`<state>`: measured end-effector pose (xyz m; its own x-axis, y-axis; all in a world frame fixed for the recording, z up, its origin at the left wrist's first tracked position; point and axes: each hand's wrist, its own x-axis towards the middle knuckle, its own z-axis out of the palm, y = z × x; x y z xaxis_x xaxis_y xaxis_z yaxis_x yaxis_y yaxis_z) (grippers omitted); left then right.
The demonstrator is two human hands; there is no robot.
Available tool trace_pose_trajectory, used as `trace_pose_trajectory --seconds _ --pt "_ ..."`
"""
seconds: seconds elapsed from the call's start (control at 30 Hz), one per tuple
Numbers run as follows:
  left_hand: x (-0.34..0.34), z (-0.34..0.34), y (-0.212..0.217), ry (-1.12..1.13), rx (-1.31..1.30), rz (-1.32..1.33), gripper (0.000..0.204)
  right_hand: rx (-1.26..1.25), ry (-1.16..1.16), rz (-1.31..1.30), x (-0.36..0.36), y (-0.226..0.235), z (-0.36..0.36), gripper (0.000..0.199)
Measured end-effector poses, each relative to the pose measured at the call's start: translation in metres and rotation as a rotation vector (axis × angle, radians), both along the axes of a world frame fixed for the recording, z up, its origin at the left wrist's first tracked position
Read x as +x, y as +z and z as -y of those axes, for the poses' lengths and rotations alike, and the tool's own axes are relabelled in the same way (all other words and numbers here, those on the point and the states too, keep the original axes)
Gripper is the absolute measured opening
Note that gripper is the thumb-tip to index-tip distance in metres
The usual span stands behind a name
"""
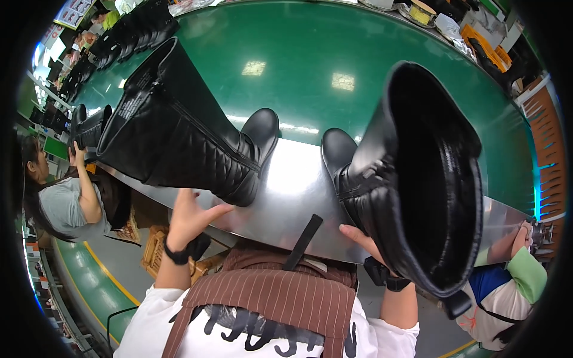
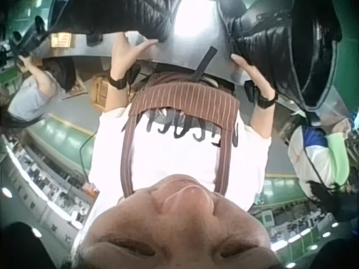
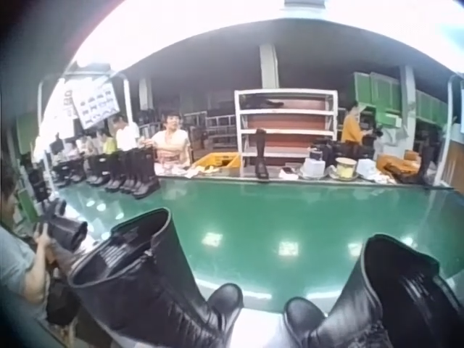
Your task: Inspecting and labeling boots in a shoe manufacturing facility.
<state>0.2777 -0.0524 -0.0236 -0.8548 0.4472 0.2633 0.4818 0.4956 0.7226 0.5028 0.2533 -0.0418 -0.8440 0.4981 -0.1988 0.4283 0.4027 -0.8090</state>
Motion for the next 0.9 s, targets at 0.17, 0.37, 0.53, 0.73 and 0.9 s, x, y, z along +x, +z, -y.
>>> trace_pose_trajectory --seconds 0.17,0.37,0.53,0.73,0.9 --pt "-0.009 -0.034 -0.047 -0.065 0.184 0.465 0.043 -0.251 -0.135 -0.236 -0.003 -0.002 -0.007 0.043" --pt "0.019 -0.067 -0.026 -0.297 0.860 1.054 0.045 -1.046 -0.329 -0.603 -0.017 -0.014 0.014 0.036" --pt "0.031 -0.087 -0.010 -0.455 1.026 1.287 0.043 -1.179 -0.235 -0.864 -0.028 -0.018 0.033 0.039" --pt "0.036 -0.090 -0.007 -0.595 0.978 1.292 0.044 -1.088 -0.273 -0.911 -0.030 -0.015 0.039 0.043" --pt "0.041 -0.090 -0.010 -0.607 1.031 1.350 0.045 -1.116 -0.263 -0.921 -0.029 -0.018 0.040 0.043"
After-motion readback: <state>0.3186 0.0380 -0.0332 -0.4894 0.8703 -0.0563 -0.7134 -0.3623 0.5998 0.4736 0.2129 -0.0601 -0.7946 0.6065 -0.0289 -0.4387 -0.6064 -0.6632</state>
